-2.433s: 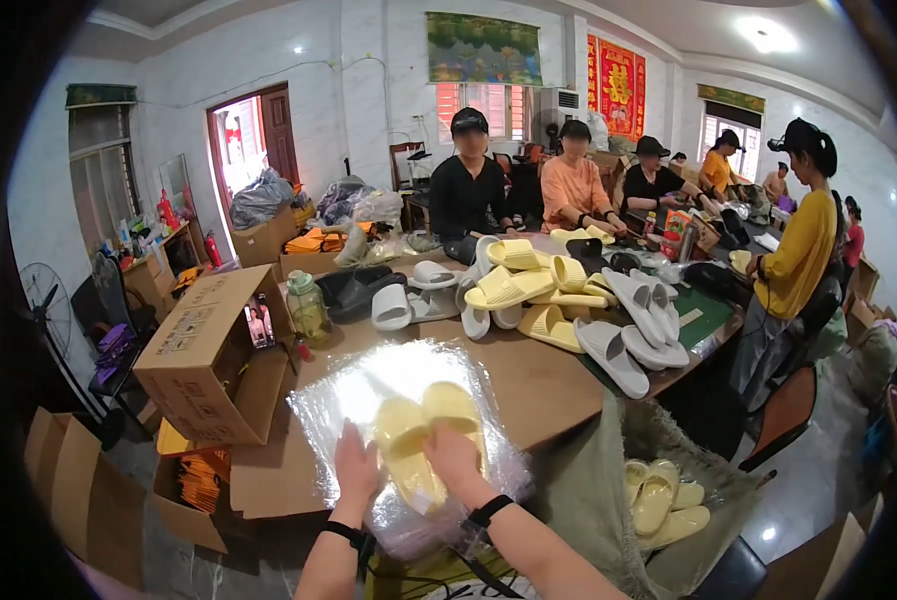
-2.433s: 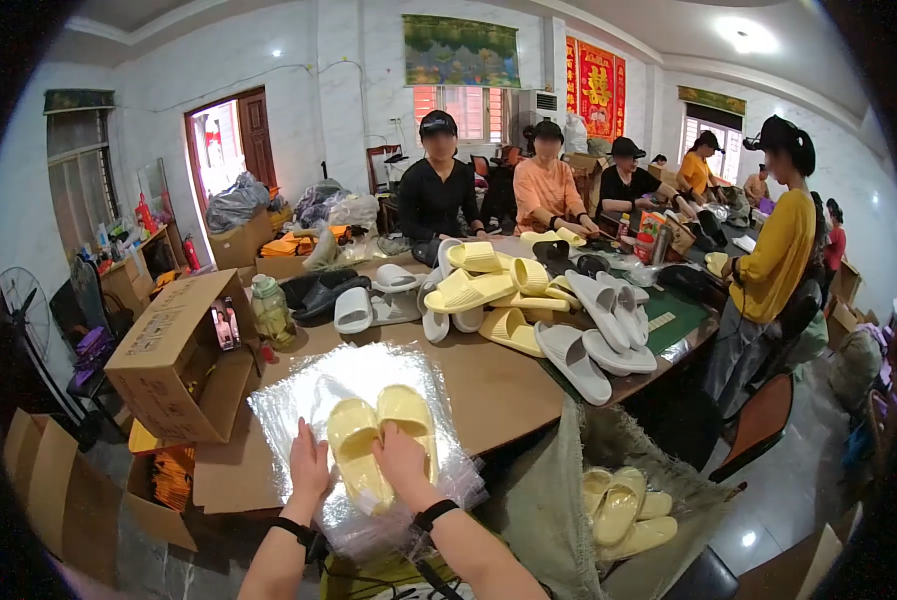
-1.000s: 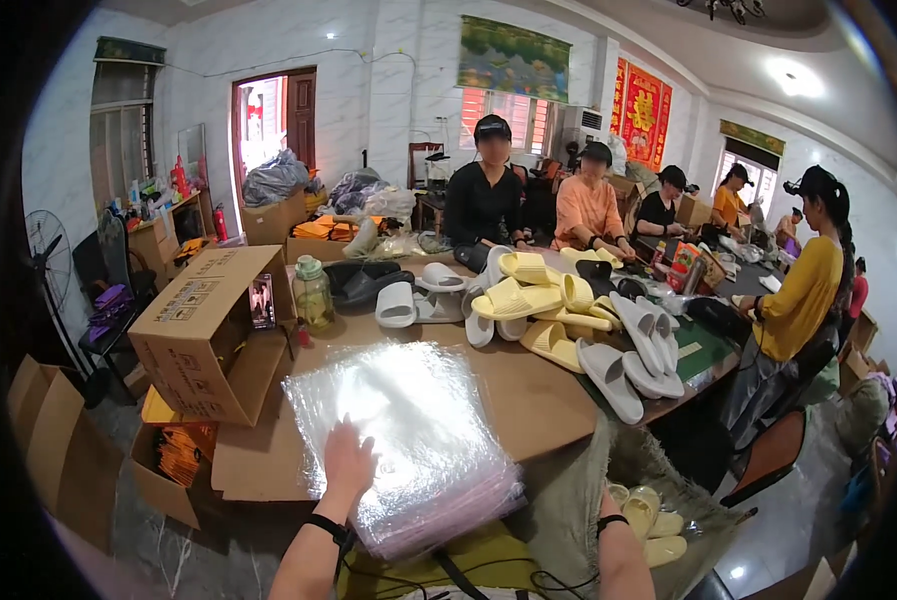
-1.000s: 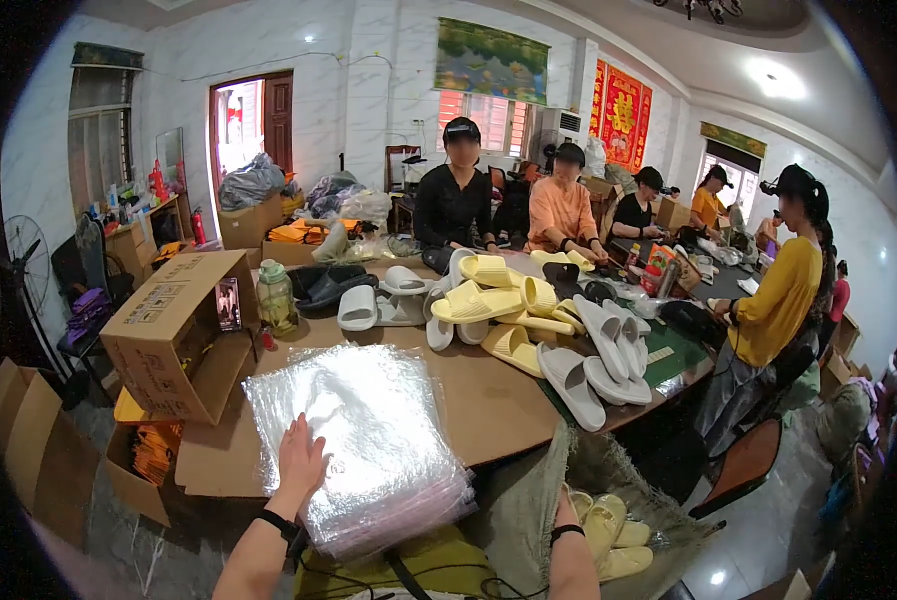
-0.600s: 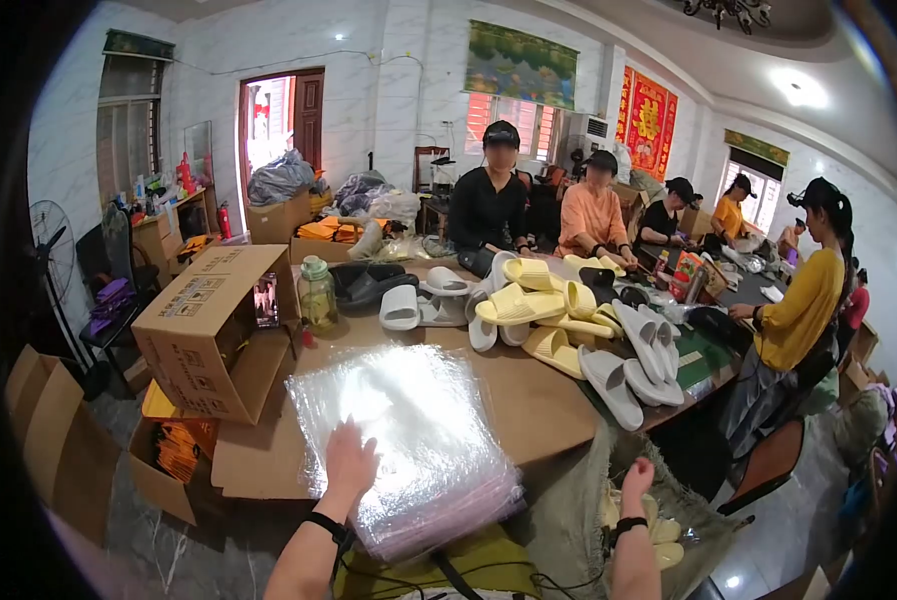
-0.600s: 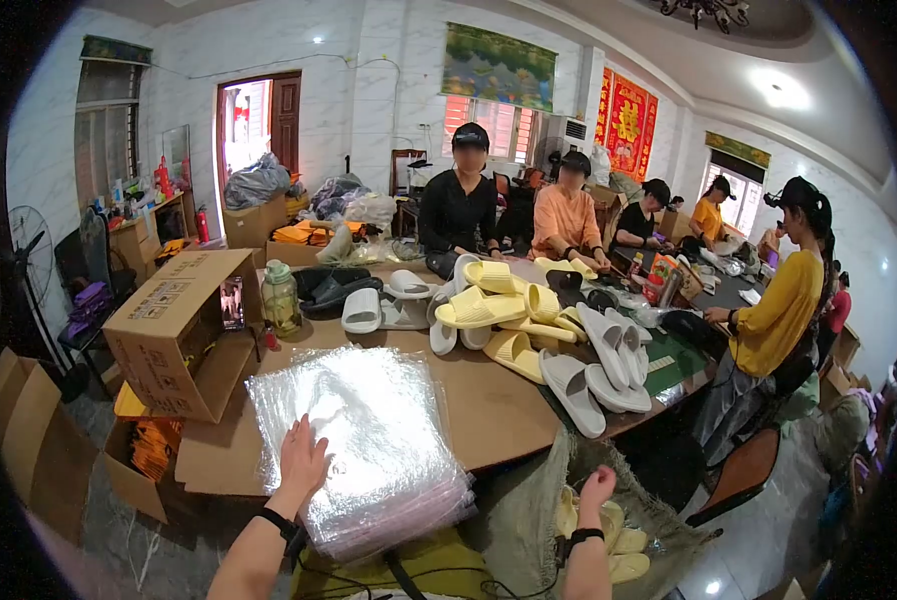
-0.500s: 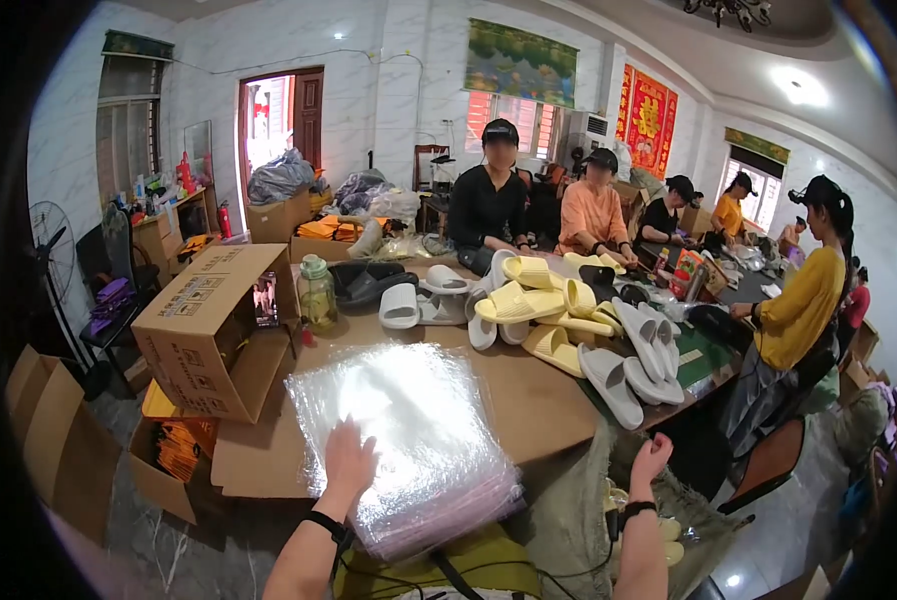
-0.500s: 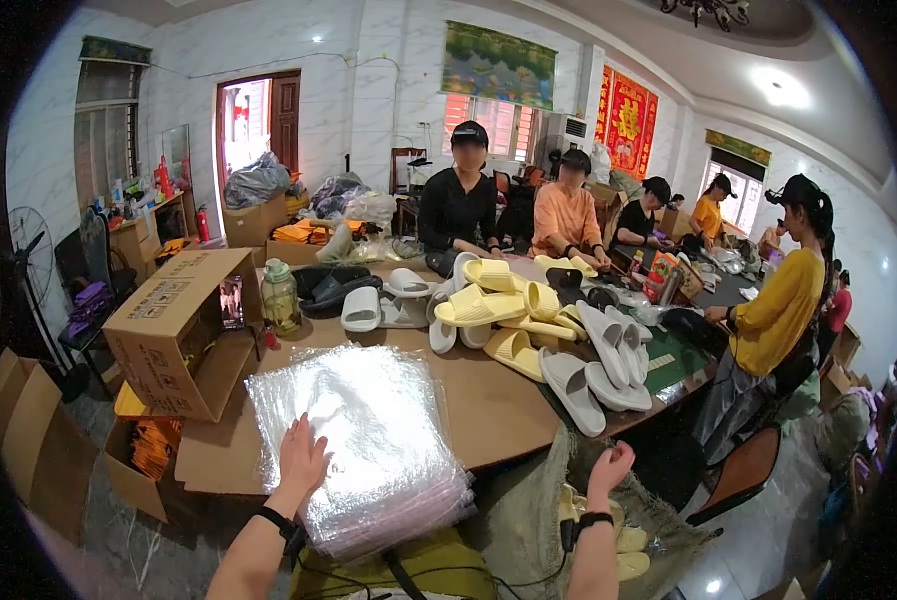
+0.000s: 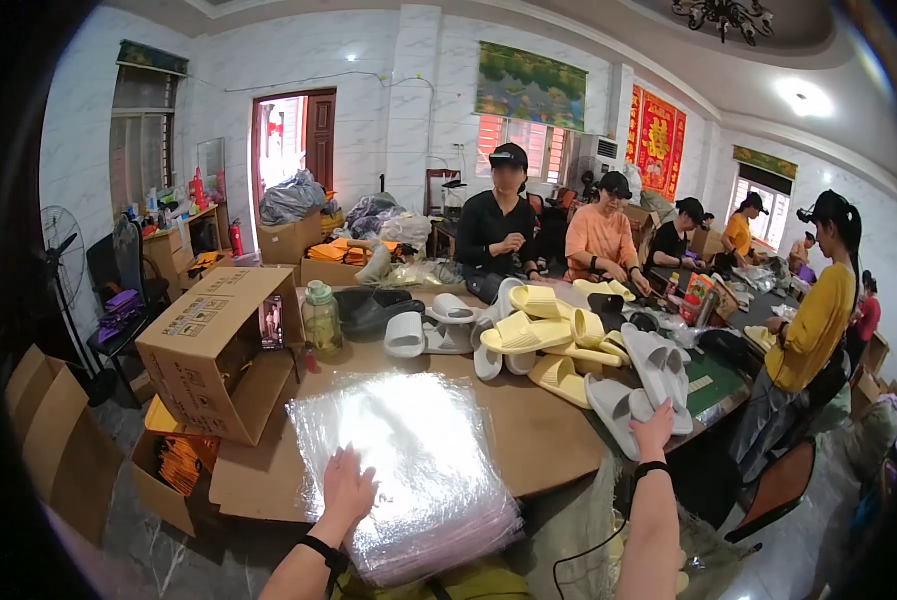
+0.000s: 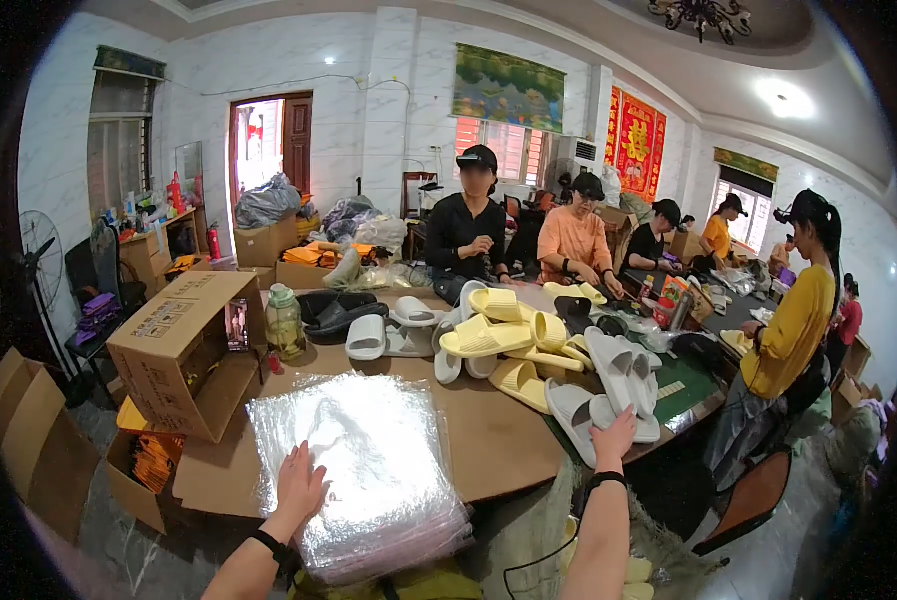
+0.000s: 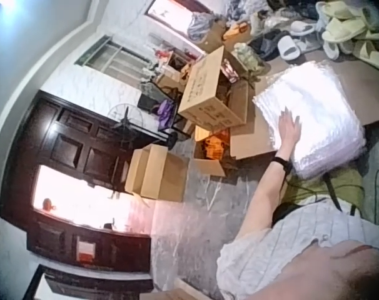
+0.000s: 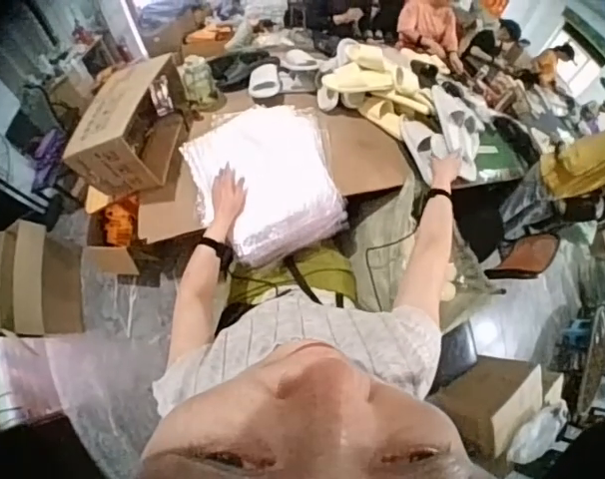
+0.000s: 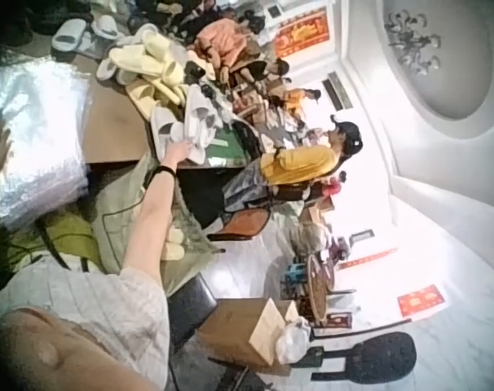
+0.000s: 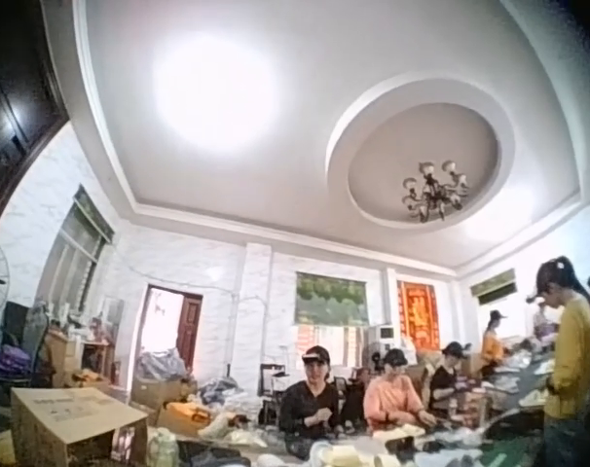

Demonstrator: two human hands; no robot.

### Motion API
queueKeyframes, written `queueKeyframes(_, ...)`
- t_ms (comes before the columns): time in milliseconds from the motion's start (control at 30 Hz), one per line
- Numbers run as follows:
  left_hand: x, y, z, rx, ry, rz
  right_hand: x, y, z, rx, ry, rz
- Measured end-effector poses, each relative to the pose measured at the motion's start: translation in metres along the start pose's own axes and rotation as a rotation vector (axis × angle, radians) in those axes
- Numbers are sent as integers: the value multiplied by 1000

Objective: The recorder is packing yellow and white slippers into plastic bags.

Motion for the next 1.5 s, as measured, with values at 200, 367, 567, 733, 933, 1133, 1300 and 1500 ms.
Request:
queueKeyframes(200, 3, -1, -2, 22, 5, -54, -25, -25, 1, -112, 12, 164)
queueKeyframes(367, 3, -2, -1, 53, 32, -69, -21, -17, 10, -271, 158, 175)
queueKeyframes(567, 5, -6, 0, 0, 21, -78, -36, -17, 39, -390, 278, -29)
queueKeyframes(733, 2, -5, -1, -20, 20, -49, -45, -17, 36, -491, 184, -47)
queueKeyframes(933, 4, -5, -4, 3, 42, -44, -42, 10, 12, -363, 216, -271)
queueKeyframes(1133, -1, -2, -2, -111, -8, -2, -75, -9, 19, -218, 438, -552)
queueKeyframes(1300, 4, -7, 0, -59, -4, -69, -115, -48, 49, -293, 511, -593)
queueKeyframes(1500, 7, -13, 0, -33, 33, -71, -133, -87, 89, -389, 473, -779)
Point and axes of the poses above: each hand's wrist, its own z-axis away from the middle knuckle, its own x-axis out of the palm, y = z × x, the point moved 4 cm from there along -z, towards the middle knuckle, and after that the axes turned 3 degrees about z, right-handed, at the moved point
